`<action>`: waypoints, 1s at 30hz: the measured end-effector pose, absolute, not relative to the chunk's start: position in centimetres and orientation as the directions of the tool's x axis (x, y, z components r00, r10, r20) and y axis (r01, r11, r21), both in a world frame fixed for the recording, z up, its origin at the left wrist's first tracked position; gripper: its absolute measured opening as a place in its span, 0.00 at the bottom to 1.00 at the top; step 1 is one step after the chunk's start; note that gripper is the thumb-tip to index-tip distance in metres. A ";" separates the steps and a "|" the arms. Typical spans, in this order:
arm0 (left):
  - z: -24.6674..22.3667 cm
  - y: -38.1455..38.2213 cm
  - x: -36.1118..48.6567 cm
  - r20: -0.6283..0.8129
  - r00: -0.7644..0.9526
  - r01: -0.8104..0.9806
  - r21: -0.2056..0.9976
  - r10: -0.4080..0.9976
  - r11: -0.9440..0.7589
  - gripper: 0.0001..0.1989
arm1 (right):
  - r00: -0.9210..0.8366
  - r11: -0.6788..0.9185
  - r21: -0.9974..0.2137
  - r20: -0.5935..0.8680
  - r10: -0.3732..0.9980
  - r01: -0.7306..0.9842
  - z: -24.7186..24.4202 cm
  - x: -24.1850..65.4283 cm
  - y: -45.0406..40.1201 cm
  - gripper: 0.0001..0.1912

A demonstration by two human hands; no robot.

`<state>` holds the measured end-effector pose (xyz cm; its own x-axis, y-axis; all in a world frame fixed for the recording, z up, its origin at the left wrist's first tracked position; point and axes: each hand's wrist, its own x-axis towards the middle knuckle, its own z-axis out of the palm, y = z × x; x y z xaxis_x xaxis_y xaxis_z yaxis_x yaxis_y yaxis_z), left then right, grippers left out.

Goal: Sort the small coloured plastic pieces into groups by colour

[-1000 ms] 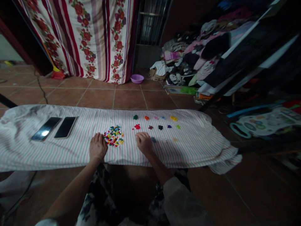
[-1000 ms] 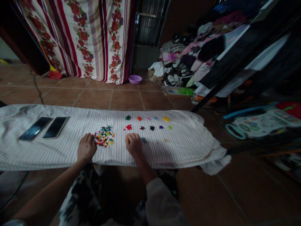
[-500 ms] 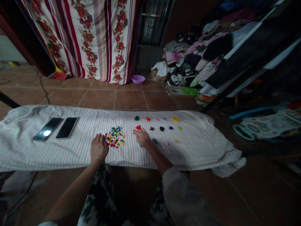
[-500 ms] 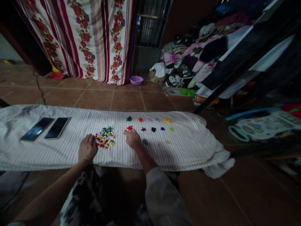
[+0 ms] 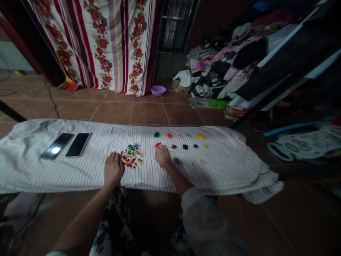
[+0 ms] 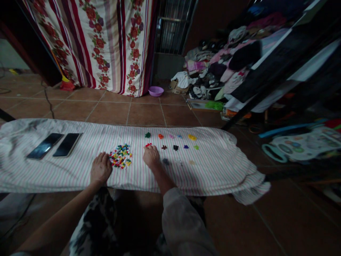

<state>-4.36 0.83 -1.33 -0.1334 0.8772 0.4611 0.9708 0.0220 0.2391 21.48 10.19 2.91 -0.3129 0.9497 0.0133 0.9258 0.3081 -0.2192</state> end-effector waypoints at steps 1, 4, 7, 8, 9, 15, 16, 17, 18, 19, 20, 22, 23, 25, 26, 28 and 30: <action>-1.3 0.8 -4.3 0.463 -0.133 0.972 0.232 0.876 0.025 0.21 | -0.303 0.300 -0.226 0.023 0.953 0.927 3.0 21.4 10.1 0.21; -1.2 0.8 -4.3 0.460 -0.134 0.975 0.220 0.878 0.034 0.21 | -0.298 0.304 -0.270 0.065 0.952 0.914 3.0 21.3 10.1 0.21; -1.0 0.8 -4.2 0.443 -0.144 0.972 0.233 0.885 0.042 0.21 | -0.303 0.312 -0.341 0.079 0.950 0.887 3.0 20.8 10.1 0.21; -1.0 0.8 -4.2 0.436 -0.147 0.970 0.238 0.888 0.044 0.21 | -0.309 0.316 -0.366 0.078 0.948 0.875 2.9 20.6 10.2 0.21; -1.0 0.8 -4.2 0.431 -0.148 0.970 0.240 0.890 0.045 0.22 | -0.317 0.321 -0.389 0.076 0.945 0.863 2.9 20.3 10.2 0.21; -0.9 0.7 -4.2 0.437 -0.149 0.967 0.251 0.887 0.038 0.21 | -0.386 0.375 -0.467 0.075 0.919 0.801 2.9 17.6 9.7 0.19; -0.9 0.7 -4.2 0.436 -0.150 0.966 0.255 0.887 0.038 0.21 | -0.393 0.379 -0.475 0.074 0.916 0.794 2.9 17.1 9.5 0.19; -0.9 0.7 -4.1 0.434 -0.151 0.965 0.258 0.888 0.038 0.20 | -0.401 0.386 -0.480 0.077 0.913 0.788 3.0 16.7 9.4 0.19; -0.9 0.7 -4.1 0.432 -0.153 0.964 0.262 0.889 0.039 0.20 | -0.411 0.398 -0.481 0.084 0.908 0.781 3.1 16.2 9.2 0.18; -0.9 0.7 -4.1 0.428 -0.155 0.963 0.267 0.891 0.039 0.20 | -0.423 0.414 -0.477 0.096 0.901 0.775 3.2 15.8 9.1 0.18; -0.9 0.7 -4.1 0.424 -0.156 0.961 0.274 0.892 0.038 0.20 | -0.435 0.433 -0.470 0.110 0.894 0.770 3.3 15.4 9.0 0.18; -0.9 0.7 -4.1 0.421 -0.160 0.957 0.287 0.893 0.036 0.21 | -0.459 0.465 -0.448 0.130 0.879 0.764 3.5 14.5 8.9 0.17; -0.9 0.7 -4.0 0.421 -0.162 0.955 0.294 0.892 0.034 0.21 | -0.469 0.476 -0.435 0.132 0.873 0.765 3.6 14.1 8.9 0.16; -0.9 0.7 -4.0 0.426 -0.165 0.952 0.306 0.889 0.030 0.21 | -0.483 0.487 -0.410 0.122 0.867 0.771 3.8 13.2 8.8 0.16; -0.9 0.7 -4.0 0.429 -0.167 0.950 0.310 0.888 0.029 0.21 | -0.487 0.489 -0.400 0.115 0.866 0.775 3.9 12.8 8.9 0.16; -0.8 0.8 -3.9 0.431 -0.169 0.949 0.313 0.886 0.028 0.20 | -0.486 0.485 -0.386 0.103 0.868 0.785 4.1 12.0 9.0 0.15; -0.8 0.8 -3.9 0.425 -0.169 0.951 0.308 0.889 0.033 0.20 | -0.475 0.471 -0.374 0.088 0.875 0.799 4.5 11.5 9.1 0.15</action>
